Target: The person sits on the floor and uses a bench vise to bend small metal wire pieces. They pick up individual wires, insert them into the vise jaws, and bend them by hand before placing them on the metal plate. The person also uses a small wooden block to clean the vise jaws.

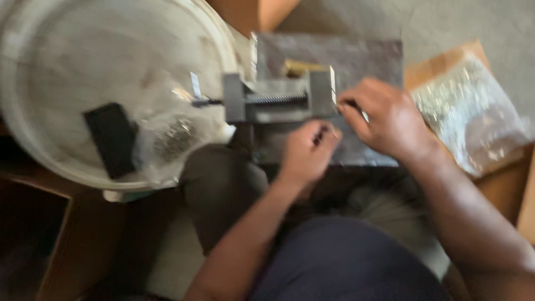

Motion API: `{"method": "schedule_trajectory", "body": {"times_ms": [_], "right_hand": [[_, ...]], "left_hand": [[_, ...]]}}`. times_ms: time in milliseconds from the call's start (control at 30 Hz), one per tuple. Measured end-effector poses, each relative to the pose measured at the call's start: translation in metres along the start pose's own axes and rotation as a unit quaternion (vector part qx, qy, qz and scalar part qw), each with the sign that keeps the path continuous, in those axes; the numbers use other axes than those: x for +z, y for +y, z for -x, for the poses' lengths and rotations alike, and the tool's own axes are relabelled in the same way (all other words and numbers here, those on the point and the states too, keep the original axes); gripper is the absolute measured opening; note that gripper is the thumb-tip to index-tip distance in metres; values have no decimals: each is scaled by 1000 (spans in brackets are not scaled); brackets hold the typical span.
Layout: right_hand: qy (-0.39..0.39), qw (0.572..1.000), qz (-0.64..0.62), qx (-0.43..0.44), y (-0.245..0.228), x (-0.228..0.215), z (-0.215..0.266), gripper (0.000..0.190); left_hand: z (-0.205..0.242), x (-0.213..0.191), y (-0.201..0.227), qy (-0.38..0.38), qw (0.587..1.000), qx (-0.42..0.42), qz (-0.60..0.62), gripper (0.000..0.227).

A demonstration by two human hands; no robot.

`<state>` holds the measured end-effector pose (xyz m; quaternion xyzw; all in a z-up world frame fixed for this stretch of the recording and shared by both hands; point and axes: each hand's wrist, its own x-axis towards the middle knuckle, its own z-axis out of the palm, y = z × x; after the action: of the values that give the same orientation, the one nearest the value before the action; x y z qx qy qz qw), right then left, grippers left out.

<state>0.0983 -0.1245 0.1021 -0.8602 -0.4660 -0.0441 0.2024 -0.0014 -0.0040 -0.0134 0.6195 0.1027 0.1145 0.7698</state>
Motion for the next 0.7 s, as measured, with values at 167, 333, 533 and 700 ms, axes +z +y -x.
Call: {"method": "schedule_trajectory", "body": {"times_ms": [167,333,533,700], "right_hand": [[51,994,-61,76,30,5,36,12],[92,975,-86,184,46,20,81,12],[48,977,-49,202,44,32,109,15],[44,983,-18,175,37,32,95,14]], "left_hand": [[-2,-4,-8,-13,999,7,-34,18],[-1,-3,3,-11,994,28,-101,18],[-2,3,10,-11,987,53,-152,18],[2,3,12,-15,977,88,-192,18]]}}
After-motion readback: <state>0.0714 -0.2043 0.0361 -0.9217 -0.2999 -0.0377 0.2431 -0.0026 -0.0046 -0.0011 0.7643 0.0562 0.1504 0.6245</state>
